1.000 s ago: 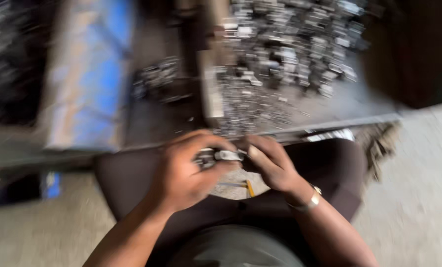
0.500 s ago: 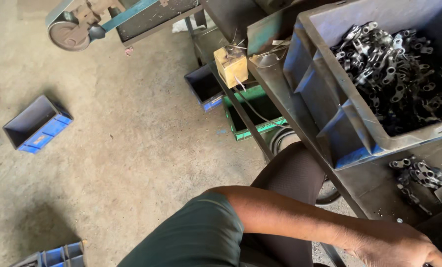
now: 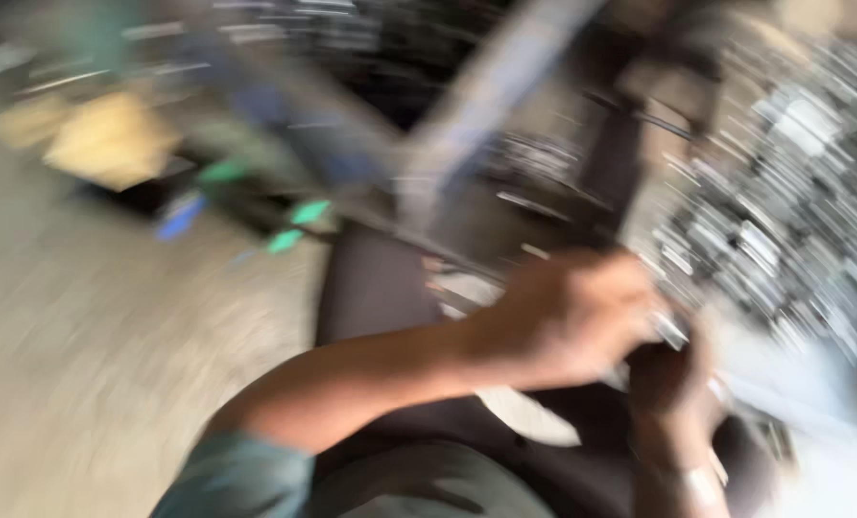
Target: The person repeatedly picks up small metal parts from a pile, presses them against a rotating grinding wheel to deburr or smooth edges, and places the finished parts into a blue bin. The process is continuous and repetitive throughout the clip.
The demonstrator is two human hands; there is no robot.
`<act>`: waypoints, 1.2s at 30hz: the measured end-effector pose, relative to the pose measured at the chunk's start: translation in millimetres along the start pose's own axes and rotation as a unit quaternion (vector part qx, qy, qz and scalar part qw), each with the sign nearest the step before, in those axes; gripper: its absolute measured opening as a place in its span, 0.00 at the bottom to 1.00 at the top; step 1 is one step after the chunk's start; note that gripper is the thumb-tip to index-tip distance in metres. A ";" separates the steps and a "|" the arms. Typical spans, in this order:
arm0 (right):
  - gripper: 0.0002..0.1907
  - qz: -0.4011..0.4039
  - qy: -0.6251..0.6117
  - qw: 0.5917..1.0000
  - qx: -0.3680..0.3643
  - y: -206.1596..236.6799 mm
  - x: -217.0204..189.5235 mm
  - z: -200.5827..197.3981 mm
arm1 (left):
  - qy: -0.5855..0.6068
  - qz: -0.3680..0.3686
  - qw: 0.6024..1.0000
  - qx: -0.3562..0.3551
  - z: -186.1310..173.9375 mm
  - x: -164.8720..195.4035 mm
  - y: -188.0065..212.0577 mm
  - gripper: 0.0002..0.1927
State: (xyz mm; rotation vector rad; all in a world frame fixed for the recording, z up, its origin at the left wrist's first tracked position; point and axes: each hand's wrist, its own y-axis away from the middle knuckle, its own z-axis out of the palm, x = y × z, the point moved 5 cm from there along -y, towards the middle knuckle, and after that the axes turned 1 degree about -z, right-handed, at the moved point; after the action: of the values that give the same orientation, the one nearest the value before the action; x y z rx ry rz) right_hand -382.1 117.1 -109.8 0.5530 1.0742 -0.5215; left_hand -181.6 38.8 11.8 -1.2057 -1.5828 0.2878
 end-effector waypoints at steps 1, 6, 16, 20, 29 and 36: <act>0.18 0.036 -0.053 0.998 -0.023 -0.2 3.4 -15.4 | -0.023 -0.026 0.999 -0.028 3.6 -1.0 -11.6 0.04; 0.23 0.074 -0.085 0.992 -0.054 -22.2 15.8 -15.9 | -0.079 -0.065 0.992 -0.073 17.7 -6.5 -48.1 0.07; 0.30 -0.049 0.030 0.998 -0.033 -47.1 -17.3 31.6 | -0.065 -0.098 0.991 -0.065 33.8 -53.7 -58.4 0.10; 0.32 -0.062 0.062 0.995 -0.044 -59.8 -0.5 17.8 | -0.031 -0.075 0.996 -0.048 36.4 -77.6 -55.9 0.11; 0.27 -0.108 0.041 0.987 -0.112 -96.5 -23.9 58.2 | -0.069 -0.035 0.997 0.017 33.3 -71.0 -87.1 0.10; 0.31 -0.066 0.103 0.992 -0.045 -85.3 -20.7 45.3 | -0.063 -0.044 0.996 -0.044 39.6 -89.1 -78.7 0.09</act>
State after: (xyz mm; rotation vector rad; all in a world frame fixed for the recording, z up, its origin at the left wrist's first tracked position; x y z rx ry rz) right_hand -414.6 26.4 -88.2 0.4654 1.3305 -0.5382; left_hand -265.2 -53.7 -1.2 -1.2012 -1.7679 0.2436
